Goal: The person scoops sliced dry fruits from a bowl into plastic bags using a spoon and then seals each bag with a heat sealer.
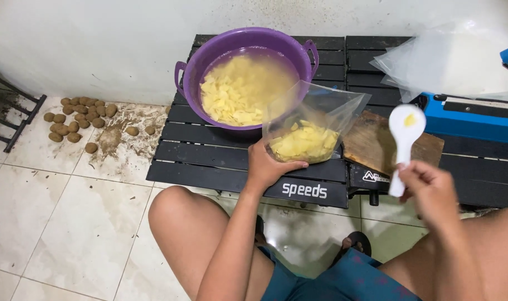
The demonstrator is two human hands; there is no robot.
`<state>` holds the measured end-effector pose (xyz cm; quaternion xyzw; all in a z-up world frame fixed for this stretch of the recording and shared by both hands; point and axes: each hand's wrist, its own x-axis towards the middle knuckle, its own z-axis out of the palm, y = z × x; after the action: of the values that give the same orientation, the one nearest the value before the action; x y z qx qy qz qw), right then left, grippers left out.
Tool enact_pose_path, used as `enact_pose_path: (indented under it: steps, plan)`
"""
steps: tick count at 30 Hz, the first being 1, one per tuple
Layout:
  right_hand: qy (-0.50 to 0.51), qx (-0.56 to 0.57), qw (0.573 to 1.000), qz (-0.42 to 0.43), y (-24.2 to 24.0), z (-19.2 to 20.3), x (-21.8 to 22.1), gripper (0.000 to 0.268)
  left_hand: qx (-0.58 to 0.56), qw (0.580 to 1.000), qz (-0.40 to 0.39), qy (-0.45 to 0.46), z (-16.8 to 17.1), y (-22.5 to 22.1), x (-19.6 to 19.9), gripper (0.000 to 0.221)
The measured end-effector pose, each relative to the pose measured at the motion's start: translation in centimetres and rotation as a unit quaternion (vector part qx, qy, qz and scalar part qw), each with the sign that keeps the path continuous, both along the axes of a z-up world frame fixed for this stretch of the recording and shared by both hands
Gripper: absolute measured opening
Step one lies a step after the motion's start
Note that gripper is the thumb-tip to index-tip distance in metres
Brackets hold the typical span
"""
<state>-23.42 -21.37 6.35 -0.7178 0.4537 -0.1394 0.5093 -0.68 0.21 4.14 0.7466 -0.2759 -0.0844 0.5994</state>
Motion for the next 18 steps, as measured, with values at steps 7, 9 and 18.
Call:
enact_pose_path:
  steps: [7, 9, 18]
  plan:
    - [-0.122, -0.135, 0.96, 0.211, -2.9, 9.5, 2.3, 0.034, -0.01, 1.0, -0.004, -0.016, 0.0, 0.0, -0.2, 0.075]
    - [-0.121, -0.24, 0.932, 0.241, -1.2, 12.3, 3.9, 0.026, -0.005, 1.0, 0.003, 0.022, 0.2, 0.0, -0.3, 0.074]
    - [-0.1, -0.648, 0.709, 0.26, -0.8, 8.1, 5.3, 0.028, 0.009, 1.0, 0.001, -0.009, -0.3, 0.1, 0.0, 0.077]
